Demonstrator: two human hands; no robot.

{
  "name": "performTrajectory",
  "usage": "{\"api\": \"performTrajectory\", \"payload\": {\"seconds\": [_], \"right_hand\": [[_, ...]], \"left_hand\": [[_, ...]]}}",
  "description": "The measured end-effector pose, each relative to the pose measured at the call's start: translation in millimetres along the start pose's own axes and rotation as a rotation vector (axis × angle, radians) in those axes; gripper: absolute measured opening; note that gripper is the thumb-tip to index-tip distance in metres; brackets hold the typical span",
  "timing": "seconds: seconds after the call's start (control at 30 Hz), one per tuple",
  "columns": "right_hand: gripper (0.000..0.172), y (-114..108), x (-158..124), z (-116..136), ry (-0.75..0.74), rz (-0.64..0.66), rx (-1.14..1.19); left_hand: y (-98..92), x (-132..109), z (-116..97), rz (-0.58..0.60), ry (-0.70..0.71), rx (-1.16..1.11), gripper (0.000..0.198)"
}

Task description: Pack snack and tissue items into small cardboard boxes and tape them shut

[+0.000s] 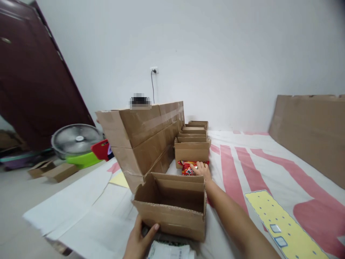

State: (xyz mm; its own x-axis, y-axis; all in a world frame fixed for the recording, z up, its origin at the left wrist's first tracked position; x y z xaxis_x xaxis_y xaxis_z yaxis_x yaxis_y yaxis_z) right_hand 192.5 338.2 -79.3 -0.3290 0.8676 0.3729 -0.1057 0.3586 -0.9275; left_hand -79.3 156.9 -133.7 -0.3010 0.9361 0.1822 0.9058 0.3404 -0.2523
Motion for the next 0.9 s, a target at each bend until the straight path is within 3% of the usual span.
{"api": "performTrajectory", "payload": {"seconds": [0.13, 0.3, 0.37, 0.43, 0.53, 0.63, 0.8, 0.9], "right_hand": [[0.046, -1.4, -3.7, -3.1, 0.021, 0.022, 0.062], [0.061, -13.2, -26.6, -13.2, 0.003, 0.027, 0.155], [0.062, -22.8, -42.1, -19.4, -0.009, -0.011, 0.274], [0.066, -33.8, -60.9, -22.5, -0.057, -0.014, 0.539], [0.086, -47.2, -93.0, -13.6, -0.183, 0.205, 1.006], [0.114, -58.8, -121.9, 5.5, -0.256, 0.398, 1.235], [0.149, -59.8, -143.3, 25.4, -0.114, 0.184, 1.33], [0.14, -52.1, -149.4, 25.9, -0.052, 0.096, 1.29]], "left_hand": [[0.4, 0.7, -1.1, 0.015, 0.038, 0.012, 0.067], [0.4, 1.7, 0.6, 0.025, 0.049, 0.032, 0.066], [0.3, 1.6, 1.6, 0.033, 0.048, 0.039, 0.065], [0.5, 1.3, 1.8, 0.046, 0.059, 0.048, 0.063], [1.6, 0.3, -0.5, 0.069, 0.081, 0.049, 0.057], [2.4, -0.3, -3.4, 0.066, 0.075, 0.015, 0.054], [2.5, 2.2, -2.1, 0.035, 0.054, -0.071, 0.057], [3.4, 4.4, 2.0, 0.044, 0.043, -0.077, 0.057]]}}
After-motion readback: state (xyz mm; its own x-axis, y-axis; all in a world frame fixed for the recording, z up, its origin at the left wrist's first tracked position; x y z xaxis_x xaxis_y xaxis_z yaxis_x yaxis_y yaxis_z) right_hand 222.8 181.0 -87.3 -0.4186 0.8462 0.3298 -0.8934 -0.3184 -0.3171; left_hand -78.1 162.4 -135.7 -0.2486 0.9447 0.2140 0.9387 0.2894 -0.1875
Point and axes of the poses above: each hand's wrist, its own x-axis towards the middle knuckle, its own y-axis out of the palm, z = x × y, the point moved 5 cm from there along x, towards the middle knuckle, and after that the axes turned 1 degree about -x, right-handed, at the moved point
